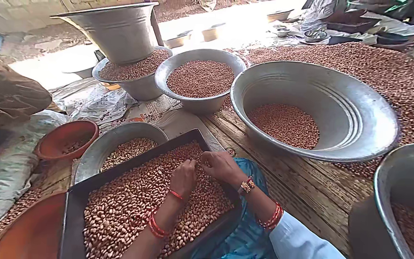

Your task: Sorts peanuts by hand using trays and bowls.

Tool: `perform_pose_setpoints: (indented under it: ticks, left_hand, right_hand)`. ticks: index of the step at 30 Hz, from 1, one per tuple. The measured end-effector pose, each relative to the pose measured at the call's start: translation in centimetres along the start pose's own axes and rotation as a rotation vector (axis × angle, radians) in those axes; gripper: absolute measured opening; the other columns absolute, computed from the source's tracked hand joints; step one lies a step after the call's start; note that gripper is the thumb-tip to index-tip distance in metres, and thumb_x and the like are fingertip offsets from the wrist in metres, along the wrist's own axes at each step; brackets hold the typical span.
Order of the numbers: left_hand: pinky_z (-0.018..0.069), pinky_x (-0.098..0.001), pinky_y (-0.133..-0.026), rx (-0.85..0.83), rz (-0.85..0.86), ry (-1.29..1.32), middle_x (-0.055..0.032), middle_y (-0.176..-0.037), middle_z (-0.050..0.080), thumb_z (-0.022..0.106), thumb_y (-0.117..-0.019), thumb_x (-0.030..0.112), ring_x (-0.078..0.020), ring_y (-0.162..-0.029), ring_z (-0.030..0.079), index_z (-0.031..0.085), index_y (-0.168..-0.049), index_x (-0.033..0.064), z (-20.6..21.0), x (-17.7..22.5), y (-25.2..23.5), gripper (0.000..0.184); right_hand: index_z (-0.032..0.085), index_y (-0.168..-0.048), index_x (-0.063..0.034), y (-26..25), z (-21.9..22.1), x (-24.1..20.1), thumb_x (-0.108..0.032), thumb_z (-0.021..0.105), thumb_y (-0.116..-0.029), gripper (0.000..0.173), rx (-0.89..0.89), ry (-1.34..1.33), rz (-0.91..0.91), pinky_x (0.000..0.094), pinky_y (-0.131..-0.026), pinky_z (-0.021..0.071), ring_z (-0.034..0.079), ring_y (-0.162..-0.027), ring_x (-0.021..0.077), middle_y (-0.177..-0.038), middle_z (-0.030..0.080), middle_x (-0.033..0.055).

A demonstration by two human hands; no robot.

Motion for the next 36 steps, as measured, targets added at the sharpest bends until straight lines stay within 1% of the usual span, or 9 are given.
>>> perform_pose_setpoints:
  ticks: [3, 7, 11, 16, 20, 22, 24, 31, 36]
  left_hand:
    - [0.0508, -0.0445, -0.074, -0.02, -0.021, 0.413, -0.0135, -0.084, 0.066, 0.062, -0.0994, 0.015, -0.0258, -0.075, 0.061, 0.071, -0.114, 0.0017, -0.9, -2.7, 0.0, 0.022]
    - [0.0391, -0.0143, -0.046, 0.179, -0.048, 1.13, 0.011, -0.065, 0.054, 0.034, -0.0899, 0.004, 0.0023, -0.049, 0.047, 0.061, -0.097, 0.0074, -3.8, -9.8, 1.7, 0.028]
    - [0.0425, -0.0274, -0.061, 0.257, -0.155, 0.661, -0.0008, -0.08, 0.065, 0.054, -0.0964, 0.002, -0.0061, -0.061, 0.05, 0.071, -0.107, 0.0035, -6.4, -13.7, 3.9, 0.02]
    - [0.0499, -0.0638, -0.096, 0.24, -0.16, 0.189, -0.0266, -0.11, 0.072, 0.071, -0.0953, 0.01, -0.0458, -0.104, 0.069, 0.075, -0.115, 0.0003, -5.2, -11.9, 4.2, 0.022]
    - [0.0522, -0.043, -0.073, 0.066, -0.015, 0.425, -0.011, -0.082, 0.069, 0.072, -0.0932, 0.008, -0.022, -0.071, 0.063, 0.075, -0.101, 0.0004, -5.1, -11.8, 6.0, 0.012]
    - [0.0599, -0.0228, -0.075, -0.347, 0.249, 0.795, 0.005, -0.087, 0.076, 0.068, -0.0938, 0.014, -0.0027, -0.077, 0.071, 0.076, -0.098, 0.0089, -4.0, -10.9, 9.6, 0.01]
    - [0.0563, -0.025, -0.097, -0.687, 0.563, 0.928, 0.0013, -0.112, 0.077, 0.059, -0.1046, 0.027, -0.0056, -0.106, 0.071, 0.076, -0.115, 0.0096, -4.4, -9.4, 14.3, 0.026]
    - [0.0607, -0.0398, -0.086, -0.295, 0.656, 0.498, -0.0127, -0.107, 0.075, 0.046, -0.0989, -0.003, -0.0213, -0.092, 0.074, 0.07, -0.127, 0.0039, -5.7, -2.7, 16.8, 0.038]
    - [0.0558, -0.0561, -0.09, -0.457, 0.494, 0.116, -0.0204, -0.126, 0.068, 0.052, -0.093, -0.011, -0.0392, -0.113, 0.068, 0.064, -0.138, 0.0058, 0.8, 6.1, 14.8, 0.05]
  right_hand:
    - [0.07, -0.115, -0.0067, 0.6, -0.8, 1.4, -0.029, 0.066, -0.0977, 0.029, 0.027, -0.294, -0.017, 0.0465, -0.081, 0.0497, 0.064, -0.085, 0.0229, -0.093, 0.069, 0.0105]
    - [0.063, -0.098, -0.0082, 2.5, -0.7, 3.0, -0.017, 0.062, -0.0971, 0.009, 0.096, -0.85, -0.039, 0.0181, -0.053, 0.0361, 0.043, -0.054, -0.0022, -0.067, 0.052, -0.0104]
    - [0.057, -0.099, -0.01, 4.0, 0.0, 1.8, -0.015, 0.052, -0.0976, 0.007, 0.081, -0.884, 0.034, 0.02, -0.05, 0.036, 0.042, -0.053, 0.0014, -0.069, 0.046, -0.008]
    - [0.064, -0.116, 0.0044, 7.1, 4.9, -8.7, -0.013, 0.057, -0.1003, 0.024, -0.327, -0.44, -0.273, 0.0494, -0.08, 0.052, 0.067, -0.088, 0.0291, -0.097, 0.069, 0.019]
    - [0.066, -0.126, 0.0065, 11.9, 6.2, -15.0, -0.006, 0.06, -0.1021, 0.027, -0.608, -0.512, -0.651, 0.0478, -0.092, 0.0558, 0.073, -0.1, 0.0297, -0.111, 0.074, 0.0215]
    - [0.067, -0.125, 0.0027, 11.4, 4.6, -12.9, -0.005, 0.055, -0.1043, 0.025, -0.501, -0.382, -0.575, 0.0483, -0.092, 0.0557, 0.072, -0.102, 0.0299, -0.113, 0.074, 0.0191]
    - [0.066, -0.125, -0.001, 9.8, 2.2, -8.4, -0.005, 0.051, -0.1041, 0.026, -0.268, -0.207, -0.359, 0.0506, -0.09, 0.0554, 0.071, -0.101, 0.0324, -0.113, 0.072, 0.019]
    - [0.05, -0.146, -0.0109, 7.7, 0.0, 3.0, -0.023, 0.047, -0.1094, 0.038, 0.051, -0.231, 0.202, 0.048, -0.088, 0.0528, 0.065, -0.094, 0.0294, -0.111, 0.065, 0.0166]
    - [0.044, -0.152, -0.0111, 7.4, 1.9, 3.5, -0.031, 0.042, -0.1121, 0.044, -0.027, -0.273, 0.281, 0.0517, -0.092, 0.052, 0.068, -0.099, 0.0326, -0.108, 0.069, 0.0185]
Point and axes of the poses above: each hand's wrist, its own y-axis away from the middle knuckle, its own z-axis out of the palm, x = y × z, the point moved 10 cm from there along -y, towards the middle knuckle
